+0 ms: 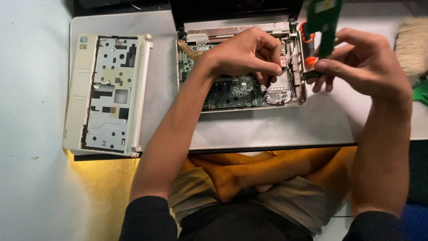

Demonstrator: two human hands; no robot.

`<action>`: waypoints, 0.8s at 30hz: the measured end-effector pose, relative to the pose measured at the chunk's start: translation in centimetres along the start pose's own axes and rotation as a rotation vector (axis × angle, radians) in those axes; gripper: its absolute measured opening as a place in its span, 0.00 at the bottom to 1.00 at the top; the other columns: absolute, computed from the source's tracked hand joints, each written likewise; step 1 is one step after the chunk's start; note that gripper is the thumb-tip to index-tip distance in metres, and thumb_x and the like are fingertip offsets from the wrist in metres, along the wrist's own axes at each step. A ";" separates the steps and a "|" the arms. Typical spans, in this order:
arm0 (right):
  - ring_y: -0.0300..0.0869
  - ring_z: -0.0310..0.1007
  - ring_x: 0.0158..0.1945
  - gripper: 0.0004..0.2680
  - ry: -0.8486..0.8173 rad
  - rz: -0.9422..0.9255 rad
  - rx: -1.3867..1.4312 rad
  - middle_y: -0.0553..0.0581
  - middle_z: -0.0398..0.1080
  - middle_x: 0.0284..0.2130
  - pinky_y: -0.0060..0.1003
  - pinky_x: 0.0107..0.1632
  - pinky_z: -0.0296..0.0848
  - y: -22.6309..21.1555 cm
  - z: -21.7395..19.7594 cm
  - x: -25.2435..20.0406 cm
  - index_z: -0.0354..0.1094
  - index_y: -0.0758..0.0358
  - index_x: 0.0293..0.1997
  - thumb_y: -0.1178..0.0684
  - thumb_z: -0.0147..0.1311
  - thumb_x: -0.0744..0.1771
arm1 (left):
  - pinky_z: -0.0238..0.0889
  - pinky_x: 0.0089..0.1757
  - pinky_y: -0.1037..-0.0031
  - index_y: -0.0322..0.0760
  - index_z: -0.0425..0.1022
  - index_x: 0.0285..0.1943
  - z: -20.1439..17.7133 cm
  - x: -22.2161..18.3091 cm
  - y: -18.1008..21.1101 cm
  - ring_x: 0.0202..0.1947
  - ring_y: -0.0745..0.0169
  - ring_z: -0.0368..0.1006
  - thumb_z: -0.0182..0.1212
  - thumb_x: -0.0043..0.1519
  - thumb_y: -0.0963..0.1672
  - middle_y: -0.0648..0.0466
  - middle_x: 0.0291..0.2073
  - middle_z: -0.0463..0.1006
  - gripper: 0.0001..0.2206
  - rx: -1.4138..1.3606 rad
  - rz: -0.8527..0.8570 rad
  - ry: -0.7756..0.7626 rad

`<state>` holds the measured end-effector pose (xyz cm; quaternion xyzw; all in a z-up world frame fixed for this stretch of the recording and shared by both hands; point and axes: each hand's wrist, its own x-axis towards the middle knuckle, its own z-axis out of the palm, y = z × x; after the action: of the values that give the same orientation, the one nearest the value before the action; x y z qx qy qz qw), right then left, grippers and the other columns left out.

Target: Removing the motherboard from a laptop by unscrewing it and disconnecting internal ribbon cables.

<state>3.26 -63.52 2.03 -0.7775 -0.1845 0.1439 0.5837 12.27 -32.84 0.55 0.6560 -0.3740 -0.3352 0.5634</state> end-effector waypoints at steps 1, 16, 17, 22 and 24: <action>0.52 0.84 0.31 0.09 0.072 -0.014 -0.011 0.76 0.81 0.37 0.37 0.33 0.83 0.3 -0.5 -0.5 0.66 0.77 0.61 0.63 0.61 0.75 | 0.92 0.38 0.76 0.37 0.83 0.42 0.1 0.2 -0.2 0.37 0.63 0.93 0.74 0.73 0.41 0.49 0.36 0.92 0.06 -0.018 0.014 -0.043; 0.49 0.78 0.32 0.12 0.491 -0.375 -0.345 0.68 0.75 0.35 0.39 0.33 0.73 5.5 -2.0 2.0 0.76 0.83 0.58 0.59 0.55 0.88 | 0.71 0.29 0.85 0.43 0.81 0.46 0.3 -0.5 2.1 0.37 0.73 0.88 0.78 0.71 0.49 0.57 0.38 0.90 0.11 0.086 -0.106 -0.054; 0.46 0.78 0.31 0.16 0.510 -0.373 -0.381 0.64 0.76 0.32 0.37 0.35 0.69 5.7 -2.1 2.0 0.80 0.79 0.52 0.56 0.55 0.88 | 0.70 0.27 0.84 0.42 0.81 0.45 0.5 -0.3 1.8 0.35 0.72 0.88 0.77 0.73 0.48 0.57 0.37 0.89 0.10 0.111 -0.098 -0.025; 0.43 0.73 0.30 0.14 0.474 -0.296 -0.174 0.61 0.73 0.30 0.36 0.33 0.69 5.1 -1.2 2.2 0.74 0.73 0.47 0.55 0.54 0.85 | 0.70 0.31 0.85 0.40 0.86 0.49 0.9 0.1 1.1 0.32 0.76 0.81 0.75 0.74 0.47 0.56 0.40 0.89 0.07 0.129 -0.100 0.014; 0.41 0.72 0.29 0.13 0.459 -0.273 -0.154 0.59 0.73 0.29 0.35 0.32 0.69 5.0 -1.0 2.3 0.75 0.71 0.47 0.54 0.55 0.84 | 0.75 0.36 0.85 0.39 0.88 0.51 0.8 0.4 0.5 0.33 0.75 0.79 0.73 0.75 0.46 0.55 0.42 0.89 0.07 0.133 -0.079 -0.006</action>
<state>6.35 -64.55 -2.49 -0.7999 -0.1609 -0.1305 0.5632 11.67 -33.60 0.91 0.7054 -0.3709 -0.3335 0.5036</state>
